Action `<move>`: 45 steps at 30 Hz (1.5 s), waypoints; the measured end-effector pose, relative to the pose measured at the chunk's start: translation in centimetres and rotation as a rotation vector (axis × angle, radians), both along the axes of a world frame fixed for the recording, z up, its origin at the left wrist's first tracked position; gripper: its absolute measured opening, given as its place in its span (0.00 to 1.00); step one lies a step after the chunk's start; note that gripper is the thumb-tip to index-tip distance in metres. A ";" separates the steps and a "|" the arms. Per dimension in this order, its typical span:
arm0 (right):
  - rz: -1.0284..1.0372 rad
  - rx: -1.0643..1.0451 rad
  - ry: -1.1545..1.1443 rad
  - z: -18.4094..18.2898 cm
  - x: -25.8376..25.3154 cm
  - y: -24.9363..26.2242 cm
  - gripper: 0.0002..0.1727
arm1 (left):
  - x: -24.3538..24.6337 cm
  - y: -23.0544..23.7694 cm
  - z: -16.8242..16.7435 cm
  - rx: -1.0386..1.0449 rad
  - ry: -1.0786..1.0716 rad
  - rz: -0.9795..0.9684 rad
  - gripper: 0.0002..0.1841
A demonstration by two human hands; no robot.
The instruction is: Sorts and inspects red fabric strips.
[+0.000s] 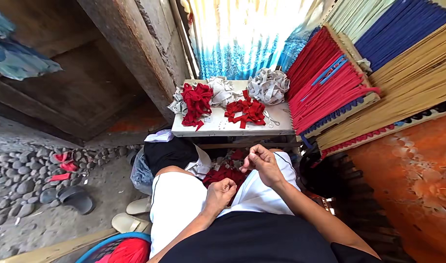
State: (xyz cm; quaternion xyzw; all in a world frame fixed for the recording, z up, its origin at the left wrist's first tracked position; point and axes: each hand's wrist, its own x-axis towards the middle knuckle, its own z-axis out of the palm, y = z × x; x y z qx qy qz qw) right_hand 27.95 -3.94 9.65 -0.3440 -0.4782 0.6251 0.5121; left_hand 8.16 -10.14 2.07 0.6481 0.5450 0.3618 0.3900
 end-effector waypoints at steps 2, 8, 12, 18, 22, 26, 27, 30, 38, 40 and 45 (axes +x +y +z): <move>-0.045 -0.029 0.046 0.7 1.8 0.6 0.10 | -0.2 0.2 -0.3 -0.012 0.079 -0.022 0.11; -0.199 0.038 0.035 1.9 8.2 1.4 0.09 | -0.2 0.7 -0.5 -0.007 0.200 -0.071 0.13; -0.204 0.018 -0.019 1.4 10.9 0.8 0.08 | 0.4 1.2 -0.5 -0.027 0.126 -0.098 0.11; -0.264 -0.086 -0.093 -0.3 12.3 -0.7 0.08 | 1.7 2.7 -1.2 -0.110 0.002 -0.130 0.06; -0.366 -0.057 -0.388 -2.1 13.3 -1.3 0.05 | 2.9 3.8 -1.5 -0.168 0.061 -0.167 0.07; -0.338 -0.069 -0.973 -3.6 13.9 -1.6 0.05 | 3.0 5.2 -1.8 -0.203 -0.039 -0.133 0.11; -0.311 -0.077 -1.064 -4.0 13.8 -1.7 0.05 | 2.8 5.4 -1.7 -0.204 -0.077 -0.101 0.12; -0.278 -0.060 -1.256 -4.5 13.4 -2.2 0.05 | 1.8 5.5 -1.3 -0.217 -0.185 0.000 0.15; -0.291 -0.022 -1.312 -4.6 12.8 -2.3 0.06 | -1.3 5.4 2.6 -0.187 -0.443 0.121 0.16; -0.302 -0.008 -1.302 -4.7 12.9 -2.1 0.05 | -2.3 5.3 4.1 -0.123 -0.482 0.088 0.15; -0.321 0.003 -1.311 -5.5 12.7 -1.9 0.05 | -4.6 4.8 8.5 -0.040 -0.591 0.034 0.16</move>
